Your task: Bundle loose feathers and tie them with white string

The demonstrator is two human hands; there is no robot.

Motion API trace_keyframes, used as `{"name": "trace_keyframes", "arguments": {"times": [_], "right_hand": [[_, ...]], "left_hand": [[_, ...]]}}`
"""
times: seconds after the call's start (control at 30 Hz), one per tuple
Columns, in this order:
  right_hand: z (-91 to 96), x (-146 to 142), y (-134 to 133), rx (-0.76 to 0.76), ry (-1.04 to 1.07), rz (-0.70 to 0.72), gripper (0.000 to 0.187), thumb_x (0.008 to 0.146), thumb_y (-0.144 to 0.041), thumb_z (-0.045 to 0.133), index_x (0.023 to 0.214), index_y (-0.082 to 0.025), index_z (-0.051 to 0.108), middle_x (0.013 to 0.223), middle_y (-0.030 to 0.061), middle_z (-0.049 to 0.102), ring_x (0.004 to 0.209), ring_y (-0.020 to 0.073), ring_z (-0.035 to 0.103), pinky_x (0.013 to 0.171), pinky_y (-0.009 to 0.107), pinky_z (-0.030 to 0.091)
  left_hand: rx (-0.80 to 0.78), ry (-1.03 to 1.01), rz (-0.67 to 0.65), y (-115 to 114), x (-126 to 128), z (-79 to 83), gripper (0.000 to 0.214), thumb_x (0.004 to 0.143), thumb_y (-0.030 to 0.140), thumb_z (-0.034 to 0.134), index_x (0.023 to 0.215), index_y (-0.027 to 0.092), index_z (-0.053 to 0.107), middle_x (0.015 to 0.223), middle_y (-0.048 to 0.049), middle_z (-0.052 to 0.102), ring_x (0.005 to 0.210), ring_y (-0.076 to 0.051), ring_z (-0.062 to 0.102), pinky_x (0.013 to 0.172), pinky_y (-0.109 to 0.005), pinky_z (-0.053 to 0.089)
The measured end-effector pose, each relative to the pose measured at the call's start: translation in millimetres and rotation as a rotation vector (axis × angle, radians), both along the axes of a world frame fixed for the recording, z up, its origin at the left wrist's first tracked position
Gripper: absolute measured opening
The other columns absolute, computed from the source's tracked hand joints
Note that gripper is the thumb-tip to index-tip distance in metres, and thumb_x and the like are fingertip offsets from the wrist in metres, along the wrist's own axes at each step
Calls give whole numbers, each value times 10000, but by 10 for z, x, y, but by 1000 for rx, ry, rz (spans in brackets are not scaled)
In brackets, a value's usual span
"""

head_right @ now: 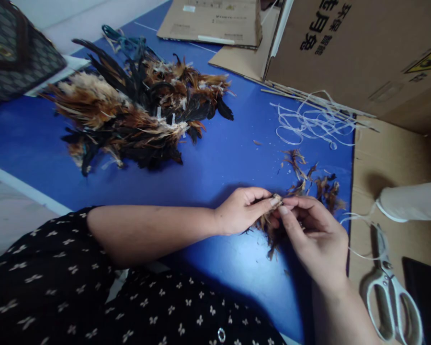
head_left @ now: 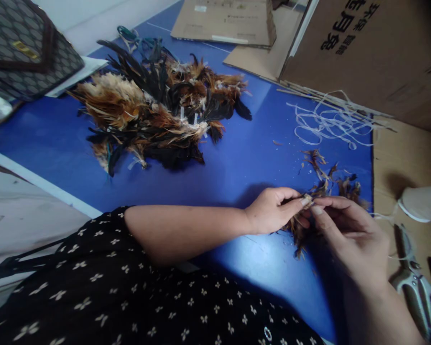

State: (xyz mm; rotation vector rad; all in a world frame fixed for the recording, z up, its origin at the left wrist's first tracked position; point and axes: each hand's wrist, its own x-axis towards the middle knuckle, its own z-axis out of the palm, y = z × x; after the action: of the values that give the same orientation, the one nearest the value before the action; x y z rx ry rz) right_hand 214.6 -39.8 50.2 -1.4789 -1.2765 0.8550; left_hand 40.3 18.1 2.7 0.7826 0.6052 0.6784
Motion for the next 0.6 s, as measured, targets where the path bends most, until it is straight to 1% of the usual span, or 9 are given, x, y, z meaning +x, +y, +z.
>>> {"name": "trace_keyframes", "arguments": {"times": [0.1, 0.17, 0.27, 0.37, 0.5, 0.6], "right_hand": [[-14, -17, 7, 46, -20, 33, 229, 932, -415, 961, 1047, -248, 855, 904, 39, 828, 696, 179, 796, 673, 296, 712], [-43, 9, 9, 79, -86, 23, 202, 943, -415, 949, 1024, -250, 866, 937, 46, 832, 757, 186, 801, 715, 306, 712], [-112, 89, 7, 108, -179, 14, 177, 969, -424, 925, 1036, -263, 890, 1009, 61, 842, 839, 201, 797, 764, 332, 693], [-176, 168, 9, 145, -231, 22, 132, 996, -390, 904, 1078, -287, 899, 1052, 59, 843, 880, 204, 786, 801, 357, 662], [-201, 206, 31, 206, -288, 37, 81, 1000, -361, 901, 1054, -301, 901, 1066, 56, 843, 943, 219, 785, 879, 397, 657], [-185, 195, 51, 210, -286, 37, 73, 997, -363, 903, 1039, -304, 904, 1057, 53, 847, 929, 220, 789, 874, 410, 669]], "left_hand": [[-1, 52, -34, -2, -20, 59, 160, 1103, 311, 739, 1055, 158, 738, 823, 11, 735, 646, -85, 683, 659, -248, 573], [8, 72, -30, 1, -28, 81, 171, 1114, 294, 712, 1012, 157, 720, 787, 22, 708, 620, -69, 646, 618, -225, 538], [18, 47, -23, 13, -40, 88, 246, 1059, 338, 804, 932, 151, 707, 756, 27, 698, 629, -59, 632, 619, -206, 509], [41, 17, -42, 25, -61, 79, 349, 995, 437, 881, 888, 149, 716, 724, 27, 692, 620, -60, 604, 609, -210, 477], [91, 91, -101, 37, -101, 85, 434, 981, 532, 883, 855, 145, 734, 696, 21, 679, 576, -58, 542, 556, -226, 406], [92, 118, -134, 45, -116, 108, 456, 976, 551, 887, 841, 145, 730, 688, 24, 669, 560, -56, 528, 545, -232, 397]]}}
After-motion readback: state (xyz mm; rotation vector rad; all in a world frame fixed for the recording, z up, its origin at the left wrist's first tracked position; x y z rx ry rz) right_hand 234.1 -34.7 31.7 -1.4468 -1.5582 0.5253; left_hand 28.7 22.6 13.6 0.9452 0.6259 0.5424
